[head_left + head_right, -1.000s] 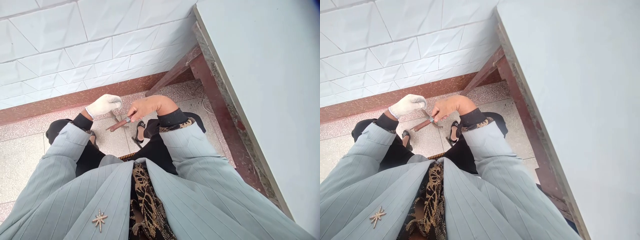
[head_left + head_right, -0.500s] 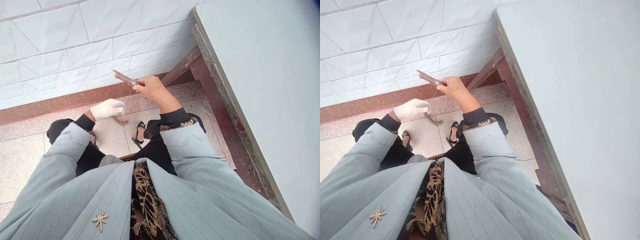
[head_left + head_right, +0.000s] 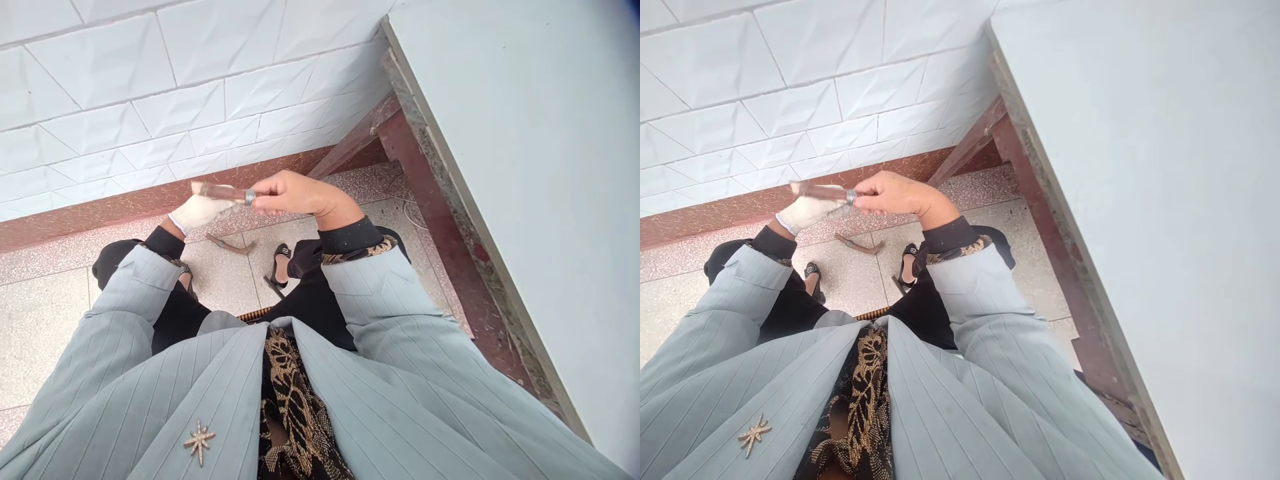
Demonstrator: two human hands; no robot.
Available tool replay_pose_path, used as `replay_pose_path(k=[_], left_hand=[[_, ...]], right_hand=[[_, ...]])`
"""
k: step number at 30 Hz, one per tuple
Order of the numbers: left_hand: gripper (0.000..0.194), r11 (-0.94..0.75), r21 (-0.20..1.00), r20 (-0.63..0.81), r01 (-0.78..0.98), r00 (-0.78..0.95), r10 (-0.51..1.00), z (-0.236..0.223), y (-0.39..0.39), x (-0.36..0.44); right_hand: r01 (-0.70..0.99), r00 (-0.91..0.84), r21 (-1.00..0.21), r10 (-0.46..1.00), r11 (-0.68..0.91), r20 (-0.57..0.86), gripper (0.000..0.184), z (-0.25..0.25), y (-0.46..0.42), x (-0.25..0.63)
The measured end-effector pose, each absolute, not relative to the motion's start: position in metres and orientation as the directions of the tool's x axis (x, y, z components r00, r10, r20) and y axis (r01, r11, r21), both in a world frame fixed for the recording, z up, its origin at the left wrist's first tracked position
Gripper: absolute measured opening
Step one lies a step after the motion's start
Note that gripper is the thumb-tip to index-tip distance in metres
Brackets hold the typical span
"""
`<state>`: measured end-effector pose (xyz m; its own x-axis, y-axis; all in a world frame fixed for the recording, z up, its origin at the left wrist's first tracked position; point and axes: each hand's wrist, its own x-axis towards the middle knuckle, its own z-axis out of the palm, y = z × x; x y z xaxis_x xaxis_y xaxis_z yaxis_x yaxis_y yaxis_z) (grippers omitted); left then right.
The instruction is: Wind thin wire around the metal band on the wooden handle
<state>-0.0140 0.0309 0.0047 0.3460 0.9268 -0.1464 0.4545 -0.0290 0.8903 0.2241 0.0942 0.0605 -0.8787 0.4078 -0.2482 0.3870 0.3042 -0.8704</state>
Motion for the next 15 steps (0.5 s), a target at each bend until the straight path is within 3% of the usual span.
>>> replay_pose_path(k=[2, 5, 8, 12, 15], left_hand=[[0.024, 0.008, 0.903, -0.174, 0.430, 0.348, 0.921, 0.001, 0.029, -0.007], [0.022, -0.044, 0.842, -0.222, 0.537, 0.420, 0.880, -0.001, 0.026, 0.005], [0.025, -0.145, 0.756, -0.263, 0.638, 0.500, 0.825, 0.004, 0.024, 0.009], [0.025, -0.182, 0.745, -0.256, 0.642, 0.527, 0.810, 0.015, 0.023, -0.002], [0.025, -0.189, 0.743, -0.181, 0.643, 0.464, 0.867, 0.021, 0.026, -0.015]], right_hand=[[0.366, -0.765, -0.899, 0.628, 0.241, -0.143, 0.035, 0.059, 0.099, 0.230], [0.463, -0.587, -0.861, 0.801, 0.208, -0.122, 0.041, 0.051, 0.107, 0.233], [0.709, -0.488, -0.647, 0.858, 0.282, -0.161, 0.032, 0.043, 0.113, 0.231], [0.835, -0.543, -0.299, 0.783, 0.462, -0.305, 0.023, 0.039, 0.113, 0.224], [0.732, -0.658, -0.291, 0.531, 0.616, -0.534, 0.023, 0.042, 0.106, 0.217]])
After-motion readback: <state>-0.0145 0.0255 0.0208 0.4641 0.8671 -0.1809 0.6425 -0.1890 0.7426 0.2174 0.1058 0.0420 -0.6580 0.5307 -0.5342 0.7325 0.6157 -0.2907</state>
